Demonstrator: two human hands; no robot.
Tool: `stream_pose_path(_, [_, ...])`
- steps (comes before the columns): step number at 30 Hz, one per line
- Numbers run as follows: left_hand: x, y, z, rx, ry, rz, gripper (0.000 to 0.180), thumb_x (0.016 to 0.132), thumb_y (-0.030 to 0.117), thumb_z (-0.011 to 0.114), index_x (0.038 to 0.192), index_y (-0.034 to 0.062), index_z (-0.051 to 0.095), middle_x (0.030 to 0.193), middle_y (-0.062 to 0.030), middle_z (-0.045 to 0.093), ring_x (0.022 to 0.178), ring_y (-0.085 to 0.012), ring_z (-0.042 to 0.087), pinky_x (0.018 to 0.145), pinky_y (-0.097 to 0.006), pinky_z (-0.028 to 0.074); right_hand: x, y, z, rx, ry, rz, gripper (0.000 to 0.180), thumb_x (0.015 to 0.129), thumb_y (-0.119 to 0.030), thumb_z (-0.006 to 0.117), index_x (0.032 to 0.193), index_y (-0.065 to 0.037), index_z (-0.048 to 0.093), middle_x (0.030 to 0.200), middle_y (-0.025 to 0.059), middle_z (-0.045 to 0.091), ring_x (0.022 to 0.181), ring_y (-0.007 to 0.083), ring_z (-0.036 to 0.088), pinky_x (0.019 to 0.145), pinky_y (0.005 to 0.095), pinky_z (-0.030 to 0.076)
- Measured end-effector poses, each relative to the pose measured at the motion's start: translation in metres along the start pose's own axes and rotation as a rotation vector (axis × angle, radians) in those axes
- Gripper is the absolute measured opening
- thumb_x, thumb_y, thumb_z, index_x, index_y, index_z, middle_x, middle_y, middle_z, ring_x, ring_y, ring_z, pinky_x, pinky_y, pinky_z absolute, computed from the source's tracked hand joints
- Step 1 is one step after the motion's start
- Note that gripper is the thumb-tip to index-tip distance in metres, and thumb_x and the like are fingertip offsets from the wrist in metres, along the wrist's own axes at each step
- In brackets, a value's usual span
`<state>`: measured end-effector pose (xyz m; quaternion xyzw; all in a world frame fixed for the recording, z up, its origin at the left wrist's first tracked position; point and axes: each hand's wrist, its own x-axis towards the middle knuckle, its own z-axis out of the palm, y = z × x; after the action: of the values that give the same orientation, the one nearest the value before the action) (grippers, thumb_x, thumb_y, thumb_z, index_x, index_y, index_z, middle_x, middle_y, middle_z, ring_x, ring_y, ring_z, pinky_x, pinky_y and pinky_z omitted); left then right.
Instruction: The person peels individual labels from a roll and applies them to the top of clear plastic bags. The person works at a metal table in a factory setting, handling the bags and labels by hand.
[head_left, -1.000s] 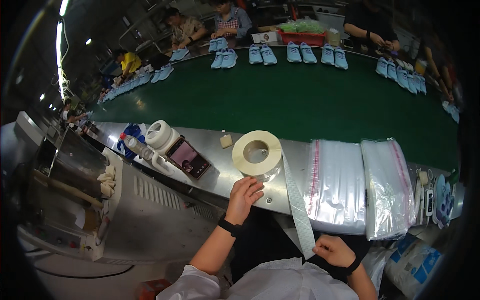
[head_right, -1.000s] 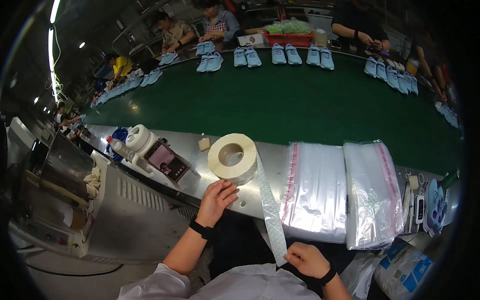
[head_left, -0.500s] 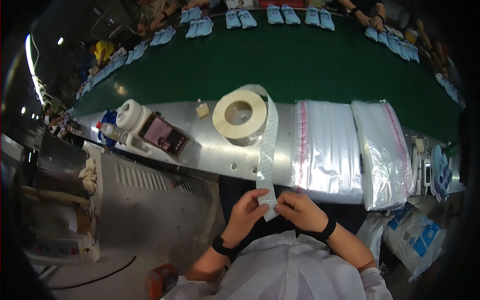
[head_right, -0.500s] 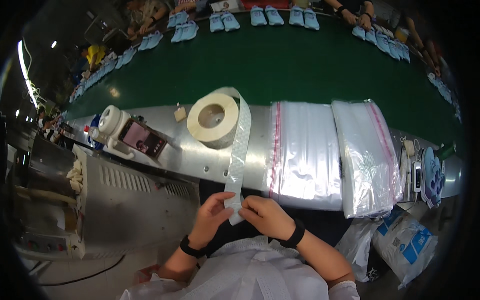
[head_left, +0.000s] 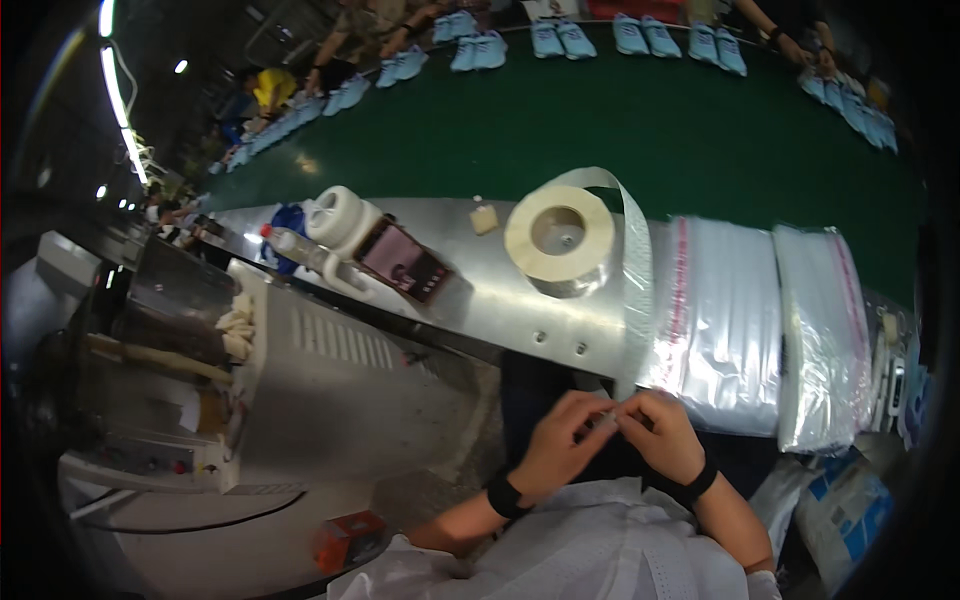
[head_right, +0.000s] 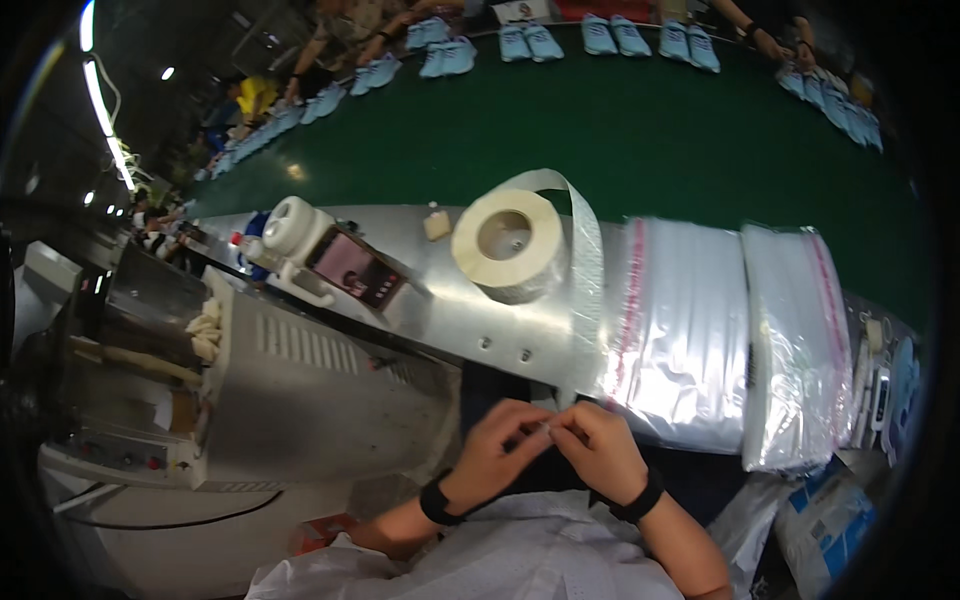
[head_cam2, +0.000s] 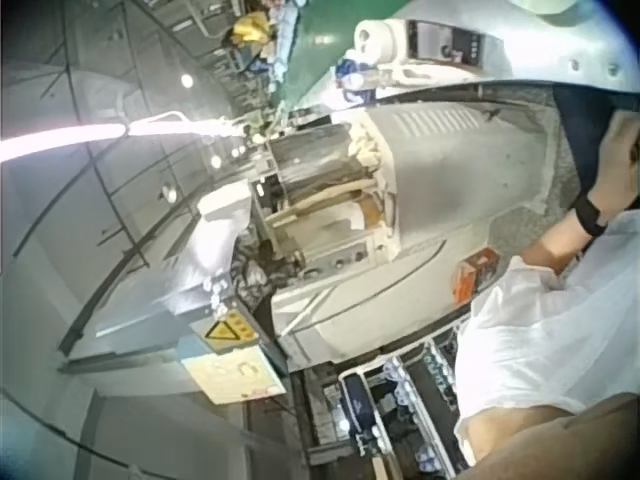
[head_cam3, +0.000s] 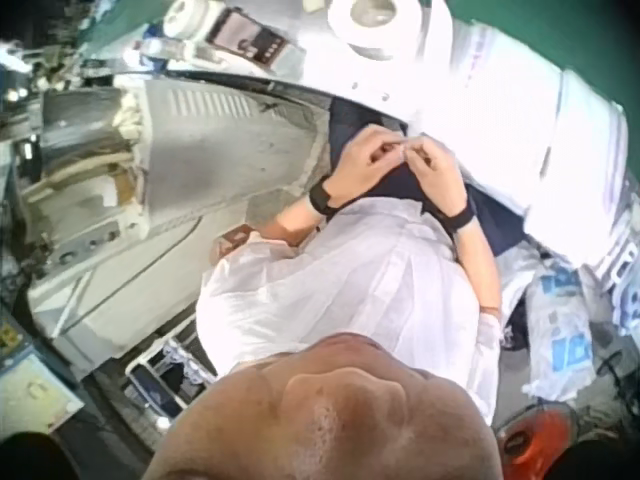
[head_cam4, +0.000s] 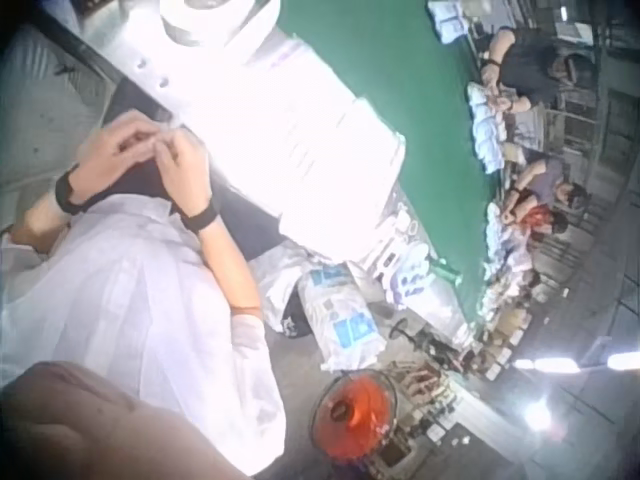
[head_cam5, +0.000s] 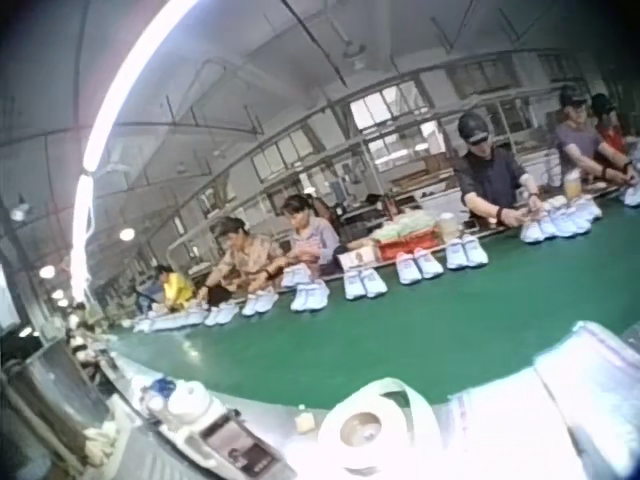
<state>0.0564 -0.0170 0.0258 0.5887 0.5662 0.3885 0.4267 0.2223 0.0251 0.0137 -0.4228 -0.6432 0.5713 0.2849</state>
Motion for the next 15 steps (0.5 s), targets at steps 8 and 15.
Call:
stream_pose_path(8, [0.002, -0.010, -0.016, 0.033, -0.016, 0.007, 0.013, 0.084, 0.012, 0.060, 0.091, 0.0006, 0.061, 0.081, -0.0039, 0.056, 0.071, -0.0092, 0.054, 0.060, -0.022, 0.042, 0.001, 0.009, 0.017, 0.108, -0.036, 0.006, 0.003, 0.081, -0.003, 0.061, 0.082, -0.001, 0.059, 0.067, 0.0027, 0.056, 0.060, 0.0073, 0.050, 0.054, 0.0216, 0.039])
stream_pose_path(15, [0.028, -0.020, -0.018, 0.185, 0.182, 0.218, 0.011, 0.083, 0.012, 0.057, 0.082, 0.0005, 0.059, 0.075, -0.0109, 0.057, 0.067, -0.0255, 0.058, 0.061, -0.030, 0.045, -0.023, 0.025, 0.000, -0.167, 0.073, 0.023, 0.005, 0.083, -0.004, 0.057, 0.080, 0.000, 0.057, 0.065, 0.0012, 0.055, 0.057, 0.0069, 0.050, 0.052, 0.0215, 0.039])
